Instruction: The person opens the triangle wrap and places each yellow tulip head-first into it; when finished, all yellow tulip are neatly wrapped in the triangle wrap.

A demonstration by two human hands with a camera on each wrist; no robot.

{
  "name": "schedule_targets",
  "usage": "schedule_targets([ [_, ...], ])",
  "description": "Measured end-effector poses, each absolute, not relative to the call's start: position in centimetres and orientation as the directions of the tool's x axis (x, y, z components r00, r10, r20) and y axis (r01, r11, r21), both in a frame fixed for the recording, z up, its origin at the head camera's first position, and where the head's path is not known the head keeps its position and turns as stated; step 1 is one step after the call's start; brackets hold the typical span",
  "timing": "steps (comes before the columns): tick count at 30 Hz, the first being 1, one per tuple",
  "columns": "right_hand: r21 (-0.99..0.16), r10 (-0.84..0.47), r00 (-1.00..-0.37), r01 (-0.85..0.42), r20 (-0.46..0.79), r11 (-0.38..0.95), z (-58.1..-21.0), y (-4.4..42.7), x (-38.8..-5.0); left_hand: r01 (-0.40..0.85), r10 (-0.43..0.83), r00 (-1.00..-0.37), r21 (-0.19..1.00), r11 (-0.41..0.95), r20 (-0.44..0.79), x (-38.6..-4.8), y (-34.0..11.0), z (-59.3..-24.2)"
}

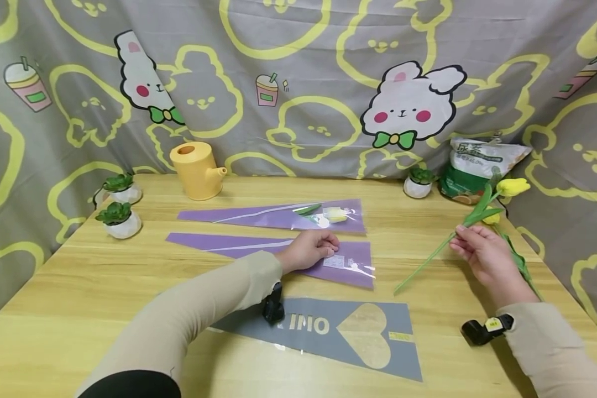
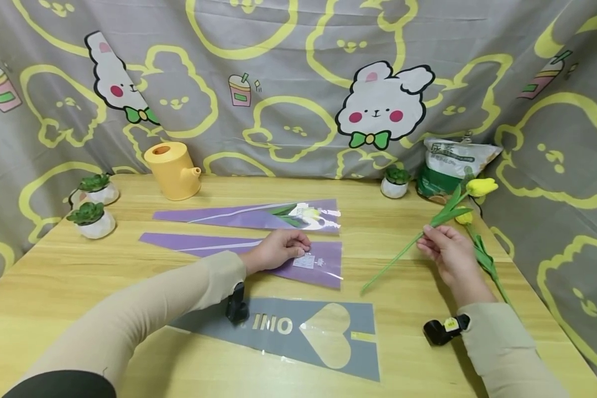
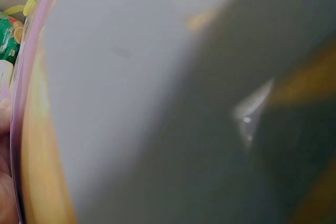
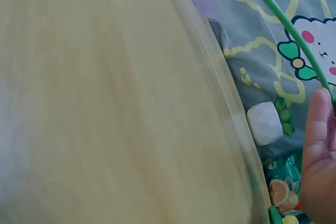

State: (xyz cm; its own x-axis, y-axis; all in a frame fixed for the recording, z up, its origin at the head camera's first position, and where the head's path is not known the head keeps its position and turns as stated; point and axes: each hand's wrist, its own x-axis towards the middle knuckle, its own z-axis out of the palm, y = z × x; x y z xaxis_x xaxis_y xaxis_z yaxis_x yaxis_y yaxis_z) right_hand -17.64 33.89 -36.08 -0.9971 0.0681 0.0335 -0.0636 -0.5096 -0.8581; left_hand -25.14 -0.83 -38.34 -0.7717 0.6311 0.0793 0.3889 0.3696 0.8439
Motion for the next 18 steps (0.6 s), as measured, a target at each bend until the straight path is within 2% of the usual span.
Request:
schedule_targets([
  [7,-0.799,0.148,-0.989,-0.081,-0.011,-0.596,-36.0,33.5,-17.6,0.396,0.624,-0.778,0.827,0.399,0.072,-25.2,-0.6,-38.2],
  [18,-0.827,0.181,-0.974,0.013,-0.137,-0.562,-36.3,31.4,-17.6,0.398,0.608,-0.791,0.812,0.427,0.068,-25.2,-0.5,-38.4],
])
